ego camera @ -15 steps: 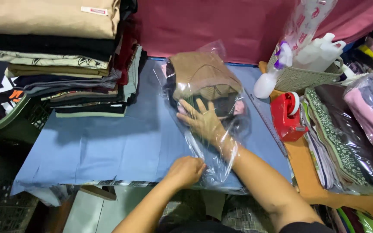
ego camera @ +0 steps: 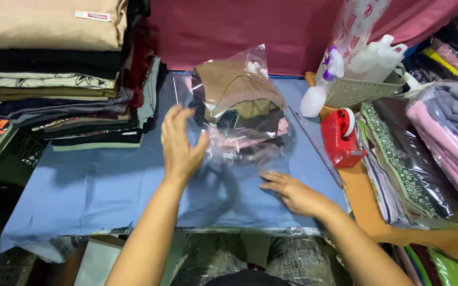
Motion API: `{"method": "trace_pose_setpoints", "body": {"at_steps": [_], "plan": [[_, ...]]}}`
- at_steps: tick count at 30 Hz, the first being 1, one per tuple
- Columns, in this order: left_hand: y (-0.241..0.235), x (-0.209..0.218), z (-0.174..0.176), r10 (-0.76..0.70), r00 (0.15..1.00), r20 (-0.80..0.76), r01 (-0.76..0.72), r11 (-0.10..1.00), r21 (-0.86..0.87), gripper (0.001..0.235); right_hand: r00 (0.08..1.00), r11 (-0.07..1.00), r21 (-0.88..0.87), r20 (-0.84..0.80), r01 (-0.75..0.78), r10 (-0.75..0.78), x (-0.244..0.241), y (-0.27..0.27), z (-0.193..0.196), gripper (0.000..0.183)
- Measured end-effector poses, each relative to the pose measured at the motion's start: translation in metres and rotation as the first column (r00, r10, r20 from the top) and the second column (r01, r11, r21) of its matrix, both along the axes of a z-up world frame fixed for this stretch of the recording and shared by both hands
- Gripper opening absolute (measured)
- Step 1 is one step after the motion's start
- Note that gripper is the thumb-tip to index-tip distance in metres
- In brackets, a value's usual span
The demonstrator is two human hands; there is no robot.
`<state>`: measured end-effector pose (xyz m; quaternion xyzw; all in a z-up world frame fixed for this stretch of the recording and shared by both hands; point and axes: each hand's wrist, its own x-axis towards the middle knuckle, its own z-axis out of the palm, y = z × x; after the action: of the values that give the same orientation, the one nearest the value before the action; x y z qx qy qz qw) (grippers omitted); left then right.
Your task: Packing folded clothes into clear plastic bags.
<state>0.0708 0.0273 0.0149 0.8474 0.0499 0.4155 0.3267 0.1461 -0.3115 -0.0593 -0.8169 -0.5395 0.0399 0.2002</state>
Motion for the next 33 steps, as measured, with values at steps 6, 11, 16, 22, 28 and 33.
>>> {"method": "trace_pose_setpoints", "body": {"at_steps": [6, 11, 16, 22, 28, 33], "plan": [[-0.036, 0.035, 0.022, -0.172, 0.780, -0.602, 0.361, 0.909, 0.208, 0.118, 0.837, 0.845, 0.058, -0.185, 0.532, -0.514, 0.047, -0.005, 0.077, 0.037], [-0.036, 0.026, 0.010, -0.082, 0.683, -0.726, 0.359, 0.903, 0.236, 0.124, 0.947, 0.924, 0.222, 0.014, 0.311, -0.322, 0.059, 0.035, 0.023, 0.062], [-0.016, 0.026, -0.014, 0.053, 0.793, -0.606, 0.304, 0.828, 0.471, 0.124, 0.891, 0.861, 0.328, 0.102, 0.389, -0.441, 0.004, 0.042, 0.006, 0.019], [-0.015, 0.011, -0.007, 0.053, 0.718, -0.694, 0.292, 0.883, 0.369, 0.120, 0.801, 0.717, 0.464, 0.026, 0.520, -0.597, -0.047, 0.027, 0.025, 0.031], [-0.005, -0.012, -0.018, -0.124, 0.731, -0.671, 0.357, 0.907, 0.221, 0.121, 0.828, 0.759, 0.377, -0.039, 0.531, -0.560, -0.084, 0.004, 0.022, 0.043], [0.037, -0.015, -0.058, -0.519, 0.762, -0.387, 0.501, 0.851, -0.155, 0.083, 0.948, 0.959, 0.180, -0.275, 0.217, -0.163, -0.059, -0.037, 0.041, 0.043]]}}
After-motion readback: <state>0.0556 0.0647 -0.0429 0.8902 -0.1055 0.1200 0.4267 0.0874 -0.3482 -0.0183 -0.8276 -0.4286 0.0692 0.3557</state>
